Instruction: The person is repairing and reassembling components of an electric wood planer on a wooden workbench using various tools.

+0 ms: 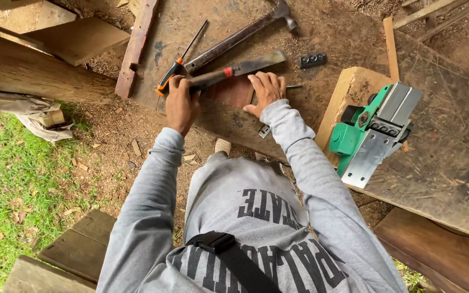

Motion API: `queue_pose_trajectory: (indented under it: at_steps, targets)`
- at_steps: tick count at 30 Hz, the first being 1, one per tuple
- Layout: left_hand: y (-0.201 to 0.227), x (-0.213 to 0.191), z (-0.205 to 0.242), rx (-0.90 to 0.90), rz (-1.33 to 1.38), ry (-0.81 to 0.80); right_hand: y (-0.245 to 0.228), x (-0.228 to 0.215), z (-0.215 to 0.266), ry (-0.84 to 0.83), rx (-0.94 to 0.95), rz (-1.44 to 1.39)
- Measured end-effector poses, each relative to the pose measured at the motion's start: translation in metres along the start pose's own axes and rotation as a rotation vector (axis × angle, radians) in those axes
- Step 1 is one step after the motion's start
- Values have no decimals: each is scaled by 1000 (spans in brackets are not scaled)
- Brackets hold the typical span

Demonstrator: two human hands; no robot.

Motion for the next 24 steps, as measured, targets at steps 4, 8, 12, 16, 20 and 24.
queue_pose_trajectory:
  at_steps: [4, 8, 12, 16, 20, 24]
  targets:
    - [4, 0, -1, 42, 57, 41, -19, -3, 9, 69, -7, 2]
    - [7, 1, -5, 66, 98, 70, -23, 1, 15, 102, 63, 6]
    - [20, 4, -12, 48, -84, -45, -25, -3, 11, 136, 124, -40]
    - [19, 14, -11, 3, -227, -91, -23, 5, 1, 113, 213, -115]
    - [18, 19, -4, 87, -269, -106, -1, 35, -3, 183, 325, -249]
    - [27, 14, -1, 173, -274, -153, 27, 70, 1, 391, 393, -587]
Point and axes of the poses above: each hand's wrist, its own z-axis away from the middle knuckle, its own x-axis out of the palm, y = z × x, the point moved 5 cm from there along -z, towards the middle knuckle, and after that the axes turned 15 degrees about -x, right-handed, at the moved point
